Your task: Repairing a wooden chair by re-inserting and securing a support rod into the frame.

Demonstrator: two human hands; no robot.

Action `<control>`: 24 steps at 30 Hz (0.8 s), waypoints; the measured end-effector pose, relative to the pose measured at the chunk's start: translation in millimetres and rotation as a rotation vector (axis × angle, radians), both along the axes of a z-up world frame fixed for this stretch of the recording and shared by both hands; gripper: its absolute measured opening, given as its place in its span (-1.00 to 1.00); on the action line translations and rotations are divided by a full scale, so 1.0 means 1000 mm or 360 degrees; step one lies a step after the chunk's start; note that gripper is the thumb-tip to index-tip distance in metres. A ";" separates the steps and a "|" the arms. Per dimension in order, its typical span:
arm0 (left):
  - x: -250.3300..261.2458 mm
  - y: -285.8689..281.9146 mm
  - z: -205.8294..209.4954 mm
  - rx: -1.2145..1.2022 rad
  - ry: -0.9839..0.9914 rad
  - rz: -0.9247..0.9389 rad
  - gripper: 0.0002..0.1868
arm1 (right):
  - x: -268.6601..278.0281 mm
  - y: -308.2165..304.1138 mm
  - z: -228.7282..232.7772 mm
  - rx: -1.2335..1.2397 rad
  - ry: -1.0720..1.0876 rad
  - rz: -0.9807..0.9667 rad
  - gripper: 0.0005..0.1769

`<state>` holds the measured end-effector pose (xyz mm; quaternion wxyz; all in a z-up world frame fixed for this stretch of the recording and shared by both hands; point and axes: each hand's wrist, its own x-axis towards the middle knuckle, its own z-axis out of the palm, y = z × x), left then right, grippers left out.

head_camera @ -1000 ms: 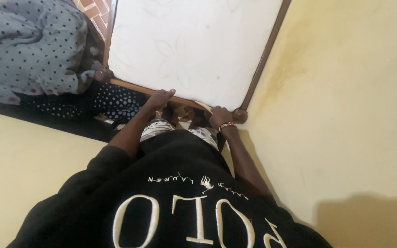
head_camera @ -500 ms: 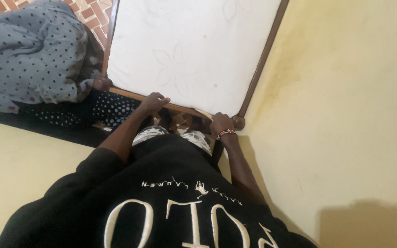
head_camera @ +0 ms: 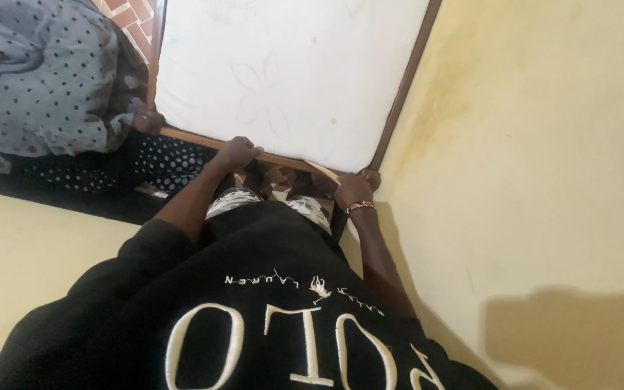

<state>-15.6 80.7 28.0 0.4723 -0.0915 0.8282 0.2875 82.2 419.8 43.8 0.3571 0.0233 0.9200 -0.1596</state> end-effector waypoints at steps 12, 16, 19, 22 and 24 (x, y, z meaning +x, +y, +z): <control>-0.008 -0.001 -0.004 -0.0001 0.0003 0.0078 -0.42 | -0.009 -0.004 0.014 0.0086 -0.0023 0.0150 -0.74; 0.014 -0.008 -0.020 0.0082 -0.0070 -0.0009 -0.43 | 0.017 -0.030 -0.032 0.0175 0.0007 -0.0142 -0.73; 0.022 -0.015 -0.051 0.0160 0.0013 -0.0009 -0.46 | 0.011 -0.040 -0.037 0.0165 -0.0041 -0.0146 -0.71; 0.025 -0.024 -0.051 0.0104 0.0058 -0.0071 -0.46 | 0.000 -0.033 0.011 0.0142 -0.0131 -0.0231 -0.73; 0.023 -0.029 -0.048 0.0033 0.0052 -0.0180 -0.41 | -0.012 -0.022 0.038 0.0148 -0.0135 -0.0331 -0.73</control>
